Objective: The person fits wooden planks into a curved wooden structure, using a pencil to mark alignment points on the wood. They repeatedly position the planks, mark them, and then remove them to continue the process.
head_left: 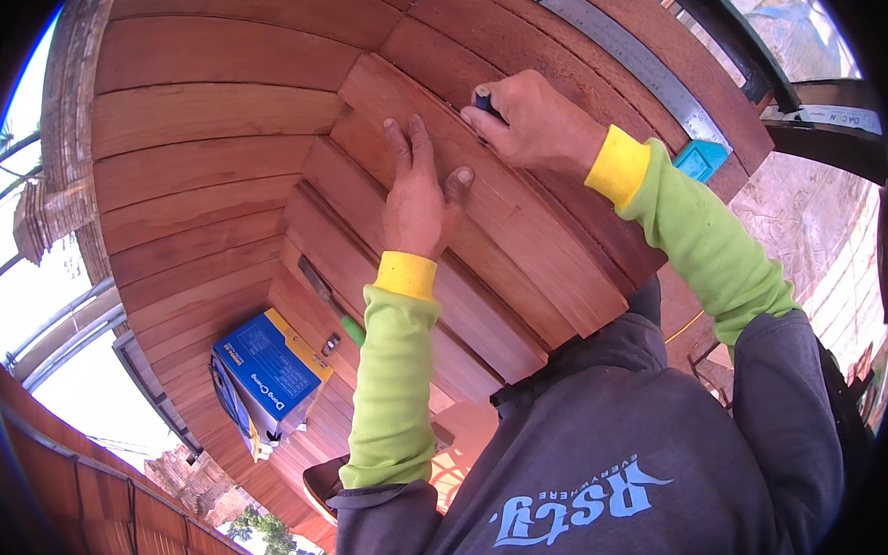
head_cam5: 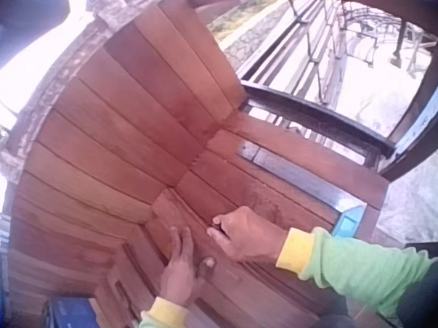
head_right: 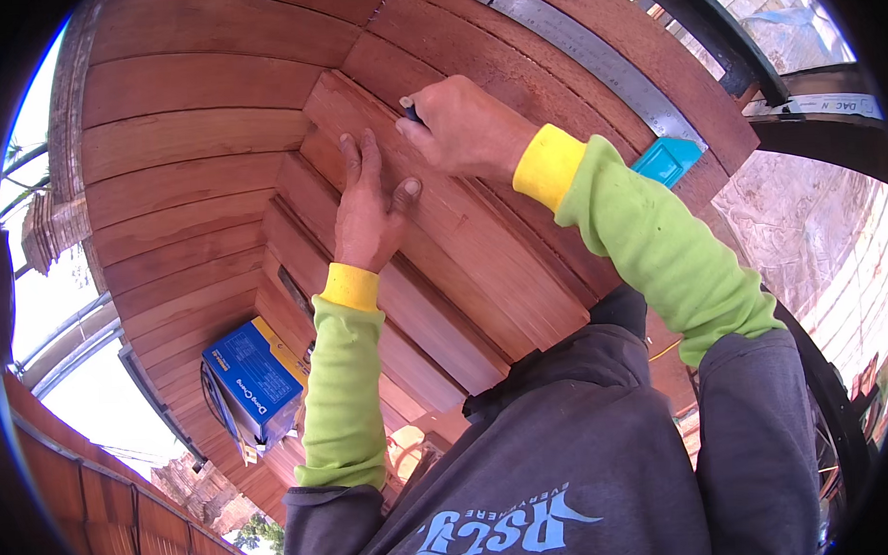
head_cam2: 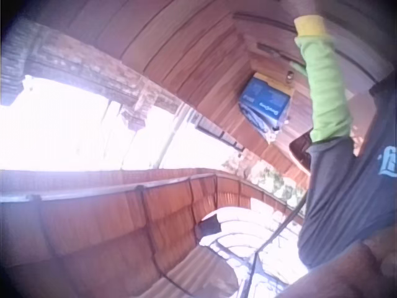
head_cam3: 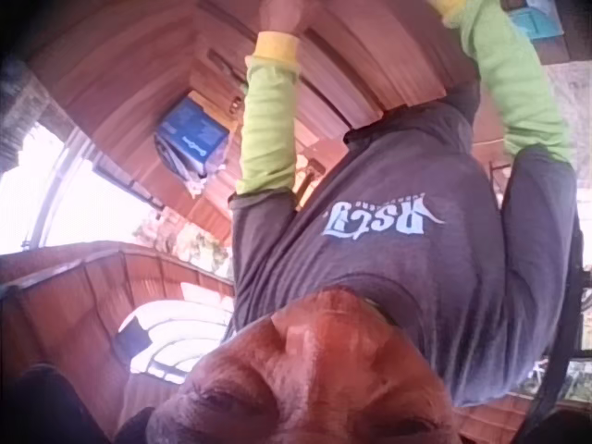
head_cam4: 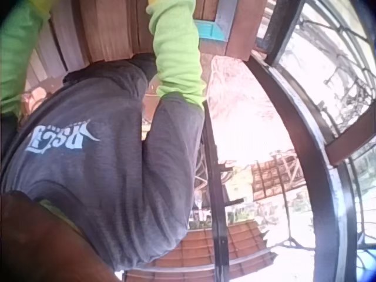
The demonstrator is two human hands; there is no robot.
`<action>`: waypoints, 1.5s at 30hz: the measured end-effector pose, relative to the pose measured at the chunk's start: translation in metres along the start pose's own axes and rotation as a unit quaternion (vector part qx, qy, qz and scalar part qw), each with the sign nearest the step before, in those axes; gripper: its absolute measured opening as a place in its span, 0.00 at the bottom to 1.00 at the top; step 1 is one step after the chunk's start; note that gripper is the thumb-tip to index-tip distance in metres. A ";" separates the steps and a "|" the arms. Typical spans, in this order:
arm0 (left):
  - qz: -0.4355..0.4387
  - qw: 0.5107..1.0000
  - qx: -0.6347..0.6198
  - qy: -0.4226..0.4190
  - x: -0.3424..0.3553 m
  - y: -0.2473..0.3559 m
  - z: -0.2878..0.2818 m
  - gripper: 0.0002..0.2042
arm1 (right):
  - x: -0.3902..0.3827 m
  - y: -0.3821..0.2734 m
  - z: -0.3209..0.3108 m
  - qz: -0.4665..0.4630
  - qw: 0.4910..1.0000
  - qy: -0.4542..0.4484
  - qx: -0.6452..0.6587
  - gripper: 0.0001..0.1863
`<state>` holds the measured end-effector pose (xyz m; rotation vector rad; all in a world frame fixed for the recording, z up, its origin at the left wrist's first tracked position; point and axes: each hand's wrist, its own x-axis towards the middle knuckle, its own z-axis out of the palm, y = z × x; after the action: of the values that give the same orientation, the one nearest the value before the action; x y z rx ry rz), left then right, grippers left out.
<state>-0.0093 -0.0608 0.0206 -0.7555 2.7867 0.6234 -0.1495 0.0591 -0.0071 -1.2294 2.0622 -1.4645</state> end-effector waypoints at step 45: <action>-0.220 0.649 -0.612 0.394 -0.076 0.060 0.023 0.20 | -0.234 -0.082 -0.131 0.081 0.977 -0.192 0.041 0.14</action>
<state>0.0257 0.0296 0.0422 -2.2575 2.0388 2.6057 -0.0663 0.3150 0.0723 -1.1737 1.7786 -1.1234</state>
